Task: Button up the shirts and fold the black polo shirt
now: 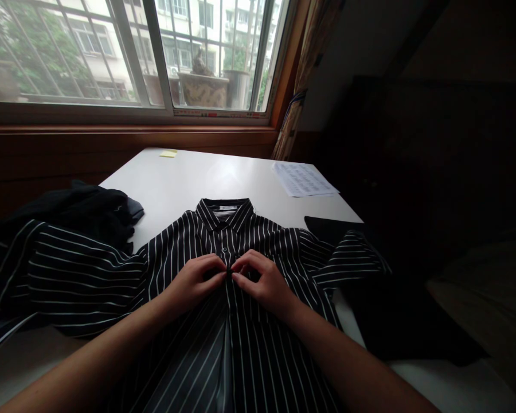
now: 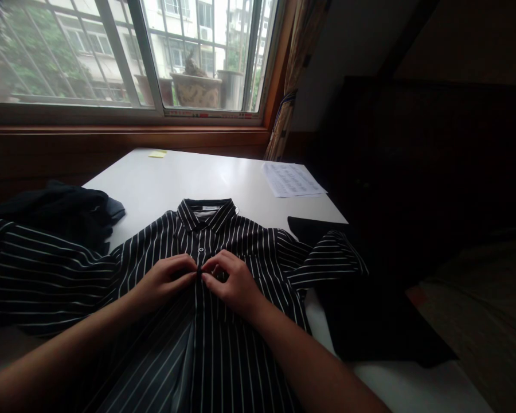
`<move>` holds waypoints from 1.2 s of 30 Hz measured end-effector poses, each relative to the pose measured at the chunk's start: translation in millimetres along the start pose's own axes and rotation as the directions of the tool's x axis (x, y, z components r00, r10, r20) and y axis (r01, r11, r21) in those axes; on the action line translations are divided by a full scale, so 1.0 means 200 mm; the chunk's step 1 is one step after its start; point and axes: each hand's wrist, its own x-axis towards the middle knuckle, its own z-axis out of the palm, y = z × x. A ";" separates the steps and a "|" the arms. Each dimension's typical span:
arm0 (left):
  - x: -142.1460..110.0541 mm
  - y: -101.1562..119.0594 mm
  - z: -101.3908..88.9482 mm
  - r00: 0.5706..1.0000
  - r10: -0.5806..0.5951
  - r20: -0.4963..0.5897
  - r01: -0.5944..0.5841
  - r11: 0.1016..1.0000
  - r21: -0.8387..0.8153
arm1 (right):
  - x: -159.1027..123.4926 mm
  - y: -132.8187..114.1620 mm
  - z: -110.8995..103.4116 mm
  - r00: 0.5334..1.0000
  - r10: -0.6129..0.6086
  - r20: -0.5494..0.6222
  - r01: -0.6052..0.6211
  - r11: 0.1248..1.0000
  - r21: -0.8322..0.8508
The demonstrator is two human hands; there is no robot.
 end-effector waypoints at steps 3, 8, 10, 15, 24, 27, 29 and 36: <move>0.00 -0.01 0.00 1.000 0.008 0.001 -0.008 1.000 -0.006 | 0.00 0.01 0.00 1.000 0.003 0.016 -0.003 1.000 -0.005; 0.00 -0.02 0.00 1.000 0.023 -0.001 -0.023 1.000 -0.017 | 0.00 0.01 0.00 1.000 0.014 0.028 -0.014 1.000 0.003; 0.00 -0.01 0.00 1.000 0.025 -0.004 -0.025 1.000 -0.018 | 0.00 0.01 0.00 1.000 0.016 0.026 -0.016 1.000 0.000; 0.00 0.00 0.00 1.000 0.010 -0.009 -0.010 1.000 -0.015 | 0.00 0.01 0.01 1.000 -0.012 0.011 0.013 0.999 -0.033; 0.00 0.00 -0.01 0.999 -0.047 -0.020 0.047 0.999 0.014 | -0.02 0.03 0.02 0.998 -0.063 0.002 0.063 0.990 -0.126; 0.00 -0.01 0.00 0.999 -0.043 -0.031 0.045 0.998 0.044 | -0.02 0.02 0.02 0.998 -0.066 0.003 0.065 0.989 -0.136; 0.00 -0.02 0.00 0.998 -0.044 -0.047 0.047 0.996 0.073 | -0.01 0.01 0.01 0.998 -0.064 -0.005 0.063 0.988 -0.141; -0.02 -0.06 -0.05 0.997 -0.027 -0.071 0.045 0.965 0.259 | 0.00 0.01 -0.02 0.996 -0.012 -0.094 -0.004 0.987 -0.161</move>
